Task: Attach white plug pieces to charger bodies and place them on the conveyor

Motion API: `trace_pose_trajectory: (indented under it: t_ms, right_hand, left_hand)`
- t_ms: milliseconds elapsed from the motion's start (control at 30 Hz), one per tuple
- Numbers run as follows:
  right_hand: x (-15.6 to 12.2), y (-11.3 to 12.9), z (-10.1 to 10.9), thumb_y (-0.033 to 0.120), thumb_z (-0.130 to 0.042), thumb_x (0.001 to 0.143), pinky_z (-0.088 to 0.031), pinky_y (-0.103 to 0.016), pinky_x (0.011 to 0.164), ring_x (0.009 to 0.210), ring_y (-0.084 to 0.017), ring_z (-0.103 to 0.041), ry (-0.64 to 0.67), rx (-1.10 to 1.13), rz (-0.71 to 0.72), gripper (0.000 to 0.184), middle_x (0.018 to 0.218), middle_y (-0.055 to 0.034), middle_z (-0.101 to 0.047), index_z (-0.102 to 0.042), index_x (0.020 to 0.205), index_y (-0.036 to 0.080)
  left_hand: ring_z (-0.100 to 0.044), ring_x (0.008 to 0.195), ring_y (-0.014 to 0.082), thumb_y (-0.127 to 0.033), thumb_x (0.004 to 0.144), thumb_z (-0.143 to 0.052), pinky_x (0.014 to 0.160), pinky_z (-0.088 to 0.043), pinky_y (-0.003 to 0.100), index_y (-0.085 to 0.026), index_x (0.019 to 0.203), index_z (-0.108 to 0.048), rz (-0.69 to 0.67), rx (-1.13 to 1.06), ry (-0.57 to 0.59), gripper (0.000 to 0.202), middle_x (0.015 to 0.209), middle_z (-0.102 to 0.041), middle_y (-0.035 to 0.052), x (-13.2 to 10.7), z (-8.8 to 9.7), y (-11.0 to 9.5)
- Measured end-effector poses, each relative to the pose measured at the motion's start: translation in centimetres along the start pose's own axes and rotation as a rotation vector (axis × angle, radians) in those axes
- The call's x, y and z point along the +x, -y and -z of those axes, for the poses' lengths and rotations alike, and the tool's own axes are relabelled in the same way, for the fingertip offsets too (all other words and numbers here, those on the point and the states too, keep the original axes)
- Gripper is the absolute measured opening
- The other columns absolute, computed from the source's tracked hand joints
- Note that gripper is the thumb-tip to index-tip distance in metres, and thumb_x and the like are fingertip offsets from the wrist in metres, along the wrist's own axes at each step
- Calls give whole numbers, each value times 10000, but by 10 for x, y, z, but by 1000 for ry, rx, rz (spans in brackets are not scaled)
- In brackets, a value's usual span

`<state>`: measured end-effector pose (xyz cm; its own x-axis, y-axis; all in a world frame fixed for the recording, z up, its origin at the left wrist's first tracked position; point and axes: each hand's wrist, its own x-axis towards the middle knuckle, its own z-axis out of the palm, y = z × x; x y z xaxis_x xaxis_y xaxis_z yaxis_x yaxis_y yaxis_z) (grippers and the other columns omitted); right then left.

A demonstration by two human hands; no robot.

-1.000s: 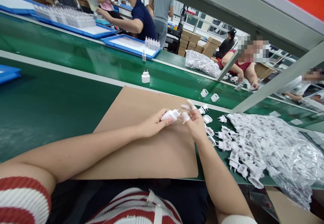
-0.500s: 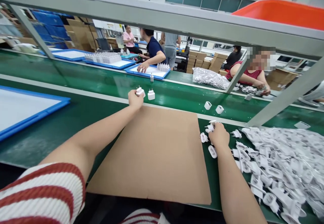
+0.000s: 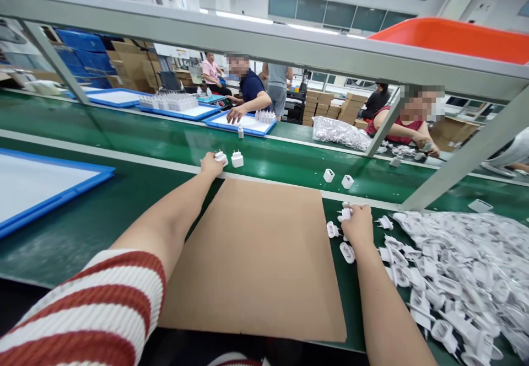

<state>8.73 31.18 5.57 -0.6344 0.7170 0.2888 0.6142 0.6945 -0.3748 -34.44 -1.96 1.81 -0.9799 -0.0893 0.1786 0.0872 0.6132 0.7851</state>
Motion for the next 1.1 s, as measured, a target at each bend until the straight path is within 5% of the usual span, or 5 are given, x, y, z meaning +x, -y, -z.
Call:
trace_pose_trajectory:
  t_ms: [300, 400, 500, 733, 1100]
  right_hand:
    - [-34, 40, -2, 345, -663, 795, -525, -397, 870, 910, -249, -667, 34, 524, 161, 303, 1013, -55, -707, -743, 1067, 238]
    - [-56, 61, -9, 320, -641, 853, -546, -387, 845, 884, -235, -672, 166, 629, 332, 171, 984, -60, -692, -752, 957, 243]
    - [-74, 76, -14, 284, -660, 891, -553, -366, 822, 865, -214, -676, 278, 624, 424, 79, 980, -49, -690, -726, 918, 249]
    - [-75, 77, -12, 235, -655, 913, -500, -317, 740, 849, -206, -659, 334, 391, 384, 39, 996, -48, -704, -683, 939, 230]
    - [-55, 68, 26, 53, -484, 948, -405, -311, 694, 970, -244, -707, 345, -202, 114, 295, 1246, -132, -647, -631, 1179, 165]
  left_hand:
    - [-340, 1528, 384, -85, 719, -669, 1293, -81, 599, -77, 1412, -396, -71, 9, -112, 745, 1511, -462, 280, -27, 12, -15]
    - [-405, 1469, 365, -115, 758, -625, 1294, -196, 519, -90, 1392, -456, -309, -35, -176, 656, 1471, -496, 235, -60, 17, -33]
    - [-472, 1400, 331, -199, 830, -600, 1231, -332, 472, -141, 1337, -524, -573, -61, -2, 516, 1424, -543, 175, -108, 10, -52]
    - [-512, 1348, 319, -282, 889, -592, 1194, -394, 478, -214, 1223, -646, -817, -83, 439, 345, 1335, -644, 117, -187, -48, -104]
    - [-457, 1453, 395, -353, 835, -791, 1180, -387, 462, -137, 1427, -547, -567, 82, 527, 676, 1537, -531, 221, -170, -164, -193]
